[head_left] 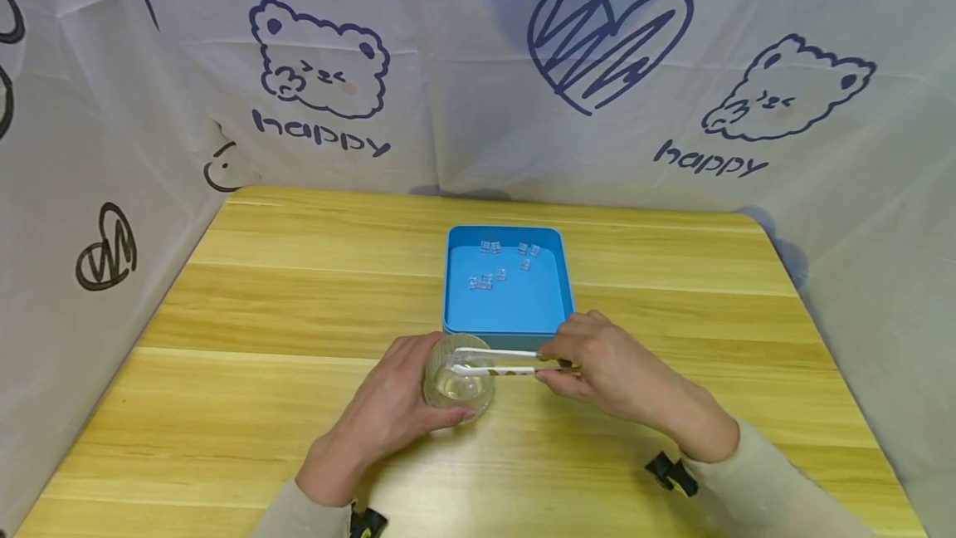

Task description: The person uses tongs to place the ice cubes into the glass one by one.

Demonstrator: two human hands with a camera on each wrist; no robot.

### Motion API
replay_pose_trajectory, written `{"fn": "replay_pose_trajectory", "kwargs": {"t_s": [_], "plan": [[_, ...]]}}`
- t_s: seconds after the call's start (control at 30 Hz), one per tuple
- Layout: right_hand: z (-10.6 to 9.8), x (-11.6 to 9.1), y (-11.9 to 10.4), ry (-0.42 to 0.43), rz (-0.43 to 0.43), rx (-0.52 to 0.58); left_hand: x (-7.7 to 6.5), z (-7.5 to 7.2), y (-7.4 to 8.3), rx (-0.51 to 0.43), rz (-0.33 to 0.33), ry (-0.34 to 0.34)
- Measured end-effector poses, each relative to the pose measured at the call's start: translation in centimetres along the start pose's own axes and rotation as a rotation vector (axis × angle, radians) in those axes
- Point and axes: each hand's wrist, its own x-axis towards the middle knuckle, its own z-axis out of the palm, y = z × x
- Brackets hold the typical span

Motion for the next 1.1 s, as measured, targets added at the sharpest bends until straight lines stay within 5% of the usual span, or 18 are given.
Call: {"fn": "replay_pose_trajectory", "kwargs": {"t_s": [0.9, 1.1], "plan": [[-0.17, 0.05, 0.17, 0.008, 0.035, -0.015, 0.01, 0.02, 0.07, 0.013, -0.002, -0.003], [-0.63, 0.09, 0.88, 0.069, 0.044, -0.021, -0.02, 0.00, 0.22, 0.016, -0.004, -0.001]]}}
